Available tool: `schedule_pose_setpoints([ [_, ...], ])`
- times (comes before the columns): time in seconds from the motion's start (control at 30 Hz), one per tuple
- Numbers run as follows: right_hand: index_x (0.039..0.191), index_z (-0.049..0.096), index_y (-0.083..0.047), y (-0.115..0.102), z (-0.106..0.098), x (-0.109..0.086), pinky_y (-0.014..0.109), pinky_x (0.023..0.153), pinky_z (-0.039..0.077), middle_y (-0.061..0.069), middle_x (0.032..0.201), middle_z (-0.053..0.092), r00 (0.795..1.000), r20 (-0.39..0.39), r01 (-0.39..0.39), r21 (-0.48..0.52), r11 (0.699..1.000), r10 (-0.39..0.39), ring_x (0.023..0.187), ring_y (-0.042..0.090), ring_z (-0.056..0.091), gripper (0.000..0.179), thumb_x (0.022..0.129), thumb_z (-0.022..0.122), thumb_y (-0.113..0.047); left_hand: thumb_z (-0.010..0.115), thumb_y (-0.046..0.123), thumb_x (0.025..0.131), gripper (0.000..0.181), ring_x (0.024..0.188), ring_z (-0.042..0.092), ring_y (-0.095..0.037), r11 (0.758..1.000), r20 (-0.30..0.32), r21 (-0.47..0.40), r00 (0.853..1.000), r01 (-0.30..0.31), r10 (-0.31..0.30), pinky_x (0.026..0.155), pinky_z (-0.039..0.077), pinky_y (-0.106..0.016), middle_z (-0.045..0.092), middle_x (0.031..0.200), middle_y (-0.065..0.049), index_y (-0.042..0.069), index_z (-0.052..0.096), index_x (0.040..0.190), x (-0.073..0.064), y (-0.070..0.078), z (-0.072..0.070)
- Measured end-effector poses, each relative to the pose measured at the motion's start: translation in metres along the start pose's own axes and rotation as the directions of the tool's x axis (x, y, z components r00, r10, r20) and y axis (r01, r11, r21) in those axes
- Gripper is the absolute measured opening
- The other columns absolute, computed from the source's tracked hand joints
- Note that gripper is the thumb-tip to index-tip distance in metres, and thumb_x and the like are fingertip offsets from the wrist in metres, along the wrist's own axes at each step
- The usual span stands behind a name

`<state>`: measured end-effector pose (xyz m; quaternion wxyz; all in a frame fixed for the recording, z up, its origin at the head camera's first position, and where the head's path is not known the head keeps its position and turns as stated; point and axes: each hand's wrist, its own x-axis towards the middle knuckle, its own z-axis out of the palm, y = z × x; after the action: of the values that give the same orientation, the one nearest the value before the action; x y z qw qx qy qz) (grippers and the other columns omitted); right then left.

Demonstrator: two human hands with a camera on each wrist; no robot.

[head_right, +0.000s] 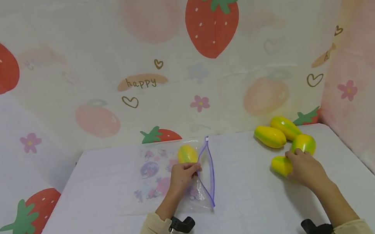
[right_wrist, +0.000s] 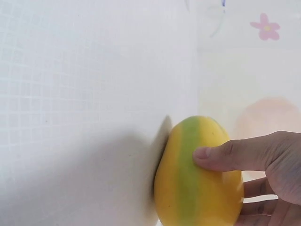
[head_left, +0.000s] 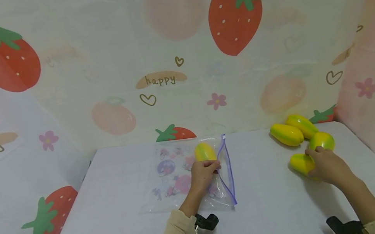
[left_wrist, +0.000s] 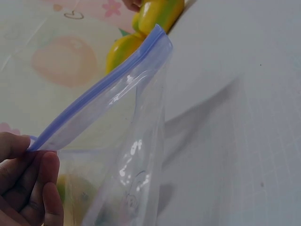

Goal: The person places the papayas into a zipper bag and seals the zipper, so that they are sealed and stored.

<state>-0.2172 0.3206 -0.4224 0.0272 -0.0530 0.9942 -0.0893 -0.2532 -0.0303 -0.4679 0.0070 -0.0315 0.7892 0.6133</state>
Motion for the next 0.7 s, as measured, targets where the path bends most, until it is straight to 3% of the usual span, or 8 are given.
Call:
schedule_pose_setpoints([
  [0.33, 0.127, 0.051, 0.010, 0.010, -0.001, 0.003, 0.065, 0.086, 0.045, 0.041, 0.118, 0.049, 0.998, 0.030, -0.065, 0.062, 0.996, 0.063, 0.095, 0.047, 0.052, 0.070, 0.073, 0.080, -0.025, 0.068, 0.019, 0.089, 0.022, 0.065, 0.060, -0.008, 1.000, 0.001, 0.004, 1.000, -0.007, 0.007, 0.065, 0.052, -0.022, 0.073, 0.078, -0.011, 0.000, 0.077, 0.091, 0.001, 0.001, 0.000],
  [0.7, 0.122, 0.055, 0.010, 0.008, 0.003, 0.004, 0.064, 0.087, 0.045, 0.037, 0.116, 0.054, 1.000, 0.008, -0.022, 0.131, 0.991, 0.021, 0.095, 0.043, 0.054, 0.067, 0.076, 0.080, -0.032, 0.069, 0.021, 0.089, 0.023, 0.065, 0.060, -0.008, 1.000, 0.005, -0.017, 1.000, -0.015, 0.015, 0.065, 0.052, -0.022, 0.074, 0.080, -0.011, -0.001, 0.077, 0.091, 0.003, 0.000, 0.001],
])
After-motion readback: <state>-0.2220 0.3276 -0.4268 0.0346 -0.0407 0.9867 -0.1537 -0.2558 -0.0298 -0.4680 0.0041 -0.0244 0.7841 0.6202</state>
